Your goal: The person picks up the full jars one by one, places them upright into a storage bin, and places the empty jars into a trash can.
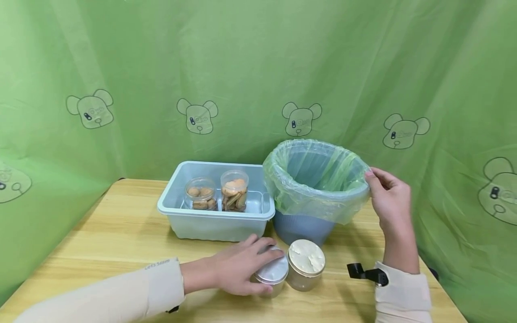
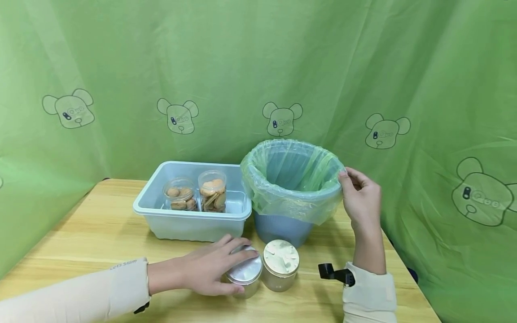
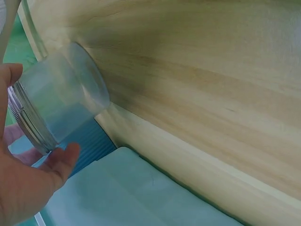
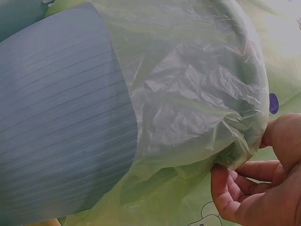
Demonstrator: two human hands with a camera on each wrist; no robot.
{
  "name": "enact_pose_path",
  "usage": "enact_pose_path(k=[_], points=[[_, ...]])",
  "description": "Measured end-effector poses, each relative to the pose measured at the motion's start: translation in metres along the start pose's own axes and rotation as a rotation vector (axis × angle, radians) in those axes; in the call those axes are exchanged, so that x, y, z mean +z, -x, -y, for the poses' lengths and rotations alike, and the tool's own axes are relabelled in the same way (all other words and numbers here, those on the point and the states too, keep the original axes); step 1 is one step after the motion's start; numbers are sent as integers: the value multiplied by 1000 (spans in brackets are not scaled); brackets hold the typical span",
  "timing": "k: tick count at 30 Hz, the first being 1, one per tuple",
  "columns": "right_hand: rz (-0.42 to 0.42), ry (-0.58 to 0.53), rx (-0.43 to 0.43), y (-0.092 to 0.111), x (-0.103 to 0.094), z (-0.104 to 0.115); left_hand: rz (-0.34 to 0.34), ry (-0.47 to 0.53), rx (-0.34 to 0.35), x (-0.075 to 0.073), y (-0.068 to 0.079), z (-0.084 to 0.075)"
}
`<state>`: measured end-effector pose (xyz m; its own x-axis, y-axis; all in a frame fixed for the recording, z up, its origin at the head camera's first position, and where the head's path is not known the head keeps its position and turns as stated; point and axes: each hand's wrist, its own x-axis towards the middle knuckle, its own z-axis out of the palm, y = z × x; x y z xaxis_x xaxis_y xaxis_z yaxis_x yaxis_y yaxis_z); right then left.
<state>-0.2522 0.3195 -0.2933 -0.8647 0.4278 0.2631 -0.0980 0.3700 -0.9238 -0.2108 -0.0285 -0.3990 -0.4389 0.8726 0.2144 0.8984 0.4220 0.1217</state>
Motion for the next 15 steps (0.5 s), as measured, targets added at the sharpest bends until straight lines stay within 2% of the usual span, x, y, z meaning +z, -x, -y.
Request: enact_pose_path(k=[9, 15], points=[[-5, 5, 2, -1, 0, -1, 3, 23, -2, -3, 1, -1], [-12, 18, 10, 0, 0, -1, -39, -17, 38, -10, -1, 0]])
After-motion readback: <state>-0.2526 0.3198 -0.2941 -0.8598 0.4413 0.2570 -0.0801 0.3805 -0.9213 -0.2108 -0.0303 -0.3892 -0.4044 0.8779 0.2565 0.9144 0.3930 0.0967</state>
